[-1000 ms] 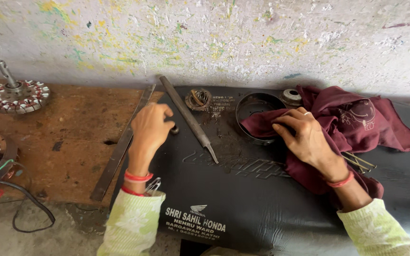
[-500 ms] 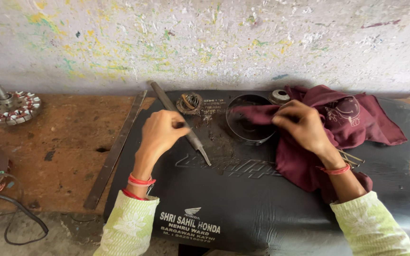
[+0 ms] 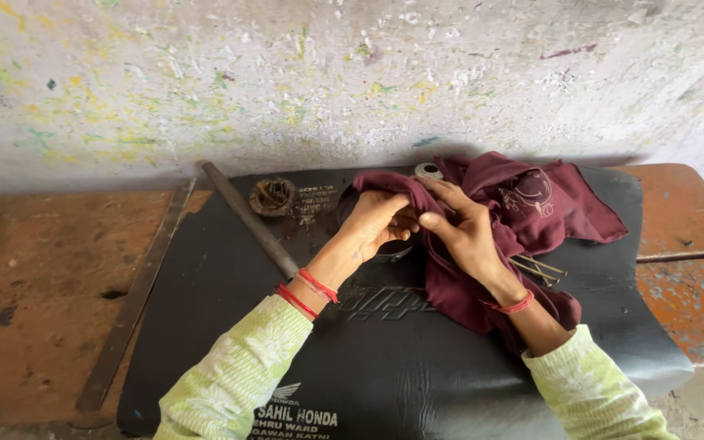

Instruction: The person cleans several small mechanical parts, including a circular housing and cylindrical components, using a maroon cloth. They wipe each part individually, rotate them to access different surfaces, and place them back on the workbench.

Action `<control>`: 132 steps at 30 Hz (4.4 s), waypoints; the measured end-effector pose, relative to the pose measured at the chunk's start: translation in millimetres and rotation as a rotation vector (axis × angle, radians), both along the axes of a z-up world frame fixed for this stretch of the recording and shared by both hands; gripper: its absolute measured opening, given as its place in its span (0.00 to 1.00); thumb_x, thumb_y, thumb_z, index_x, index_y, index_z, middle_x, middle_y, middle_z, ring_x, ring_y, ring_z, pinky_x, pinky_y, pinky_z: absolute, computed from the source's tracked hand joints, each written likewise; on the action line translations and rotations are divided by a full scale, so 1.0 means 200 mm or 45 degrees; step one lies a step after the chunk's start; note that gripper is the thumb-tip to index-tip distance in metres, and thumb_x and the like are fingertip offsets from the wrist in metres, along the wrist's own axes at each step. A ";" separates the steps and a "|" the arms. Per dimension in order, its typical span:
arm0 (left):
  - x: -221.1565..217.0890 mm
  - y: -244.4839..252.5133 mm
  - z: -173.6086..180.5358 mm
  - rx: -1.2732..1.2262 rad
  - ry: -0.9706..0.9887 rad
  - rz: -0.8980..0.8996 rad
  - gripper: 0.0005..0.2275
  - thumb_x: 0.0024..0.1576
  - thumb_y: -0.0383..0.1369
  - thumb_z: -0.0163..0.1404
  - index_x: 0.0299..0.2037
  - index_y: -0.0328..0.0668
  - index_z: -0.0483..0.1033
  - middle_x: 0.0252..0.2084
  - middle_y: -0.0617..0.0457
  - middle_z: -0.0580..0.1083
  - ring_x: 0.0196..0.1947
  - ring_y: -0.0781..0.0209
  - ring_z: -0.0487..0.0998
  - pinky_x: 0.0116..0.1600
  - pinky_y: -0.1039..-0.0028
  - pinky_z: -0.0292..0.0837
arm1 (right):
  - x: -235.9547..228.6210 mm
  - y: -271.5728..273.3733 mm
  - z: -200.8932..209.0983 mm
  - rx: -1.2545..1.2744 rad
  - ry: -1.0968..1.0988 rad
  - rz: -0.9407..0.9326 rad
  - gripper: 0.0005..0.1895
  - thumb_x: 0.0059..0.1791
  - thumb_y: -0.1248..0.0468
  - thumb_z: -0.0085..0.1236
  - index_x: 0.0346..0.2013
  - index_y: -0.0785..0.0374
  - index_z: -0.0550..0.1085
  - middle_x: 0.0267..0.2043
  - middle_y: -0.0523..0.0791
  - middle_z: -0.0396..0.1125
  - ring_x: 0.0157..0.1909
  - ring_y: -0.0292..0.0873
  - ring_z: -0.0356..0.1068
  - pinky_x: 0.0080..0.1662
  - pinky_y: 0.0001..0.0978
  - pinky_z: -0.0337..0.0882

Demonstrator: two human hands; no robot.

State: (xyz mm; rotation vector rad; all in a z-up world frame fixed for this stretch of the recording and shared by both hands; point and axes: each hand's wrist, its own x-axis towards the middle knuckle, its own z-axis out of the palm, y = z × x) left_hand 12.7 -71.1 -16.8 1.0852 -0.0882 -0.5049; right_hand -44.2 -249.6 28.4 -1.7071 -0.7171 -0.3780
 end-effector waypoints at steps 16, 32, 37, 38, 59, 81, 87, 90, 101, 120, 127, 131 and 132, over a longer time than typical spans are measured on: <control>-0.31 -0.03 0.19 0.982 -1.077 0.429 0.24 0.65 0.46 0.49 0.25 0.30 0.77 0.18 0.43 0.71 0.19 0.56 0.75 0.28 0.66 0.66 | 0.04 -0.10 -0.28 -0.218 -0.049 -0.330 0.07 0.58 0.66 0.50 0.44 0.70 0.70 0.35 0.43 0.66 0.36 0.33 0.63 0.38 0.28 0.65; -0.37 -0.09 0.18 0.561 -1.044 0.560 0.20 0.58 0.24 0.56 0.61 0.31 0.71 0.51 0.43 0.73 0.38 0.60 0.79 0.33 0.77 0.81 | 0.10 -0.10 -0.10 0.673 0.955 0.295 0.22 0.53 0.68 0.54 0.62 0.69 0.70 0.54 0.46 0.72 0.52 0.37 0.73 0.55 0.33 0.73; -0.37 -0.10 0.15 0.543 -1.037 0.557 0.17 0.58 0.22 0.57 0.58 0.29 0.74 0.49 0.45 0.73 0.37 0.62 0.79 0.34 0.78 0.82 | 0.10 -0.10 -0.18 0.623 0.787 0.115 0.17 0.55 0.70 0.55 0.58 0.75 0.74 0.48 0.48 0.75 0.45 0.36 0.73 0.49 0.29 0.75; -0.38 -0.10 0.15 0.529 -1.041 0.565 0.18 0.57 0.21 0.57 0.58 0.28 0.74 0.48 0.45 0.72 0.38 0.62 0.79 0.34 0.78 0.82 | 0.10 -0.10 -0.19 0.596 0.756 0.054 0.16 0.54 0.70 0.55 0.56 0.74 0.75 0.47 0.48 0.76 0.44 0.36 0.73 0.48 0.28 0.75; -0.30 -0.11 0.05 -0.175 -0.530 0.233 0.14 0.59 0.24 0.56 0.55 0.27 0.76 0.43 0.48 0.77 0.38 0.61 0.81 0.43 0.72 0.84 | 0.12 -0.12 -0.29 0.525 0.587 -0.251 0.16 0.63 0.60 0.44 0.37 0.66 0.73 0.30 0.38 0.68 0.29 0.28 0.61 0.32 0.21 0.63; -0.19 -0.08 -0.14 -0.455 0.157 -0.024 0.11 0.63 0.33 0.57 0.46 0.28 0.79 0.39 0.46 0.79 0.38 0.58 0.81 0.46 0.68 0.81 | 0.04 -0.09 -0.26 0.118 0.067 -0.285 0.06 0.56 0.67 0.60 0.38 0.69 0.79 0.35 0.40 0.67 0.38 0.32 0.61 0.42 0.23 0.62; -0.17 -0.04 -0.11 -0.638 0.188 -0.053 0.11 0.62 0.30 0.54 0.49 0.28 0.79 0.45 0.40 0.80 0.41 0.53 0.82 0.49 0.66 0.80 | 0.12 -0.12 -0.26 0.878 0.654 -0.181 0.14 0.63 0.60 0.45 0.42 0.64 0.77 0.40 0.40 0.73 0.37 0.30 0.66 0.42 0.23 0.67; -0.14 -0.03 -0.09 -0.670 0.143 -0.032 0.11 0.62 0.27 0.52 0.51 0.28 0.77 0.46 0.38 0.80 0.42 0.52 0.82 0.50 0.66 0.80 | 0.09 -0.08 -0.20 0.839 0.561 -0.157 0.15 0.62 0.61 0.42 0.47 0.64 0.77 0.44 0.40 0.74 0.43 0.31 0.69 0.49 0.24 0.70; -0.19 -0.06 -0.04 -0.469 -0.058 0.209 0.12 0.61 0.24 0.51 0.53 0.27 0.76 0.44 0.45 0.79 0.40 0.57 0.81 0.47 0.67 0.81 | 0.00 0.06 -0.10 0.109 0.084 -0.198 0.12 0.52 0.71 0.59 0.50 0.71 0.77 0.54 0.46 0.68 0.57 0.38 0.67 0.59 0.27 0.66; -0.18 0.03 0.04 -0.281 -0.130 -0.045 0.10 0.63 0.23 0.49 0.52 0.29 0.77 0.43 0.44 0.79 0.37 0.53 0.83 0.46 0.68 0.81 | 0.10 -0.01 -0.18 0.799 0.802 0.118 0.08 0.59 0.64 0.52 0.37 0.65 0.72 0.35 0.42 0.71 0.34 0.31 0.68 0.37 0.23 0.71; -0.17 0.05 0.05 -0.526 0.033 -0.011 0.12 0.61 0.21 0.50 0.55 0.26 0.75 0.46 0.43 0.79 0.44 0.51 0.83 0.54 0.63 0.81 | 0.07 -0.01 -0.10 0.895 0.884 0.024 0.17 0.59 0.57 0.41 0.46 0.66 0.75 0.41 0.46 0.74 0.39 0.36 0.73 0.45 0.28 0.74; -0.16 0.03 0.02 -0.463 0.001 0.156 0.11 0.58 0.20 0.54 0.50 0.28 0.76 0.42 0.45 0.78 0.42 0.56 0.82 0.53 0.63 0.82 | 0.02 0.02 -0.08 0.563 0.570 0.050 0.15 0.58 0.61 0.46 0.48 0.70 0.76 0.50 0.44 0.71 0.50 0.36 0.69 0.55 0.26 0.68; -0.15 0.02 0.02 -0.431 -0.004 0.214 0.10 0.57 0.19 0.55 0.48 0.28 0.76 0.41 0.46 0.78 0.41 0.57 0.82 0.52 0.63 0.83 | 0.02 0.02 -0.08 0.412 0.420 0.086 0.13 0.58 0.63 0.49 0.47 0.71 0.77 0.52 0.43 0.70 0.53 0.35 0.68 0.58 0.25 0.65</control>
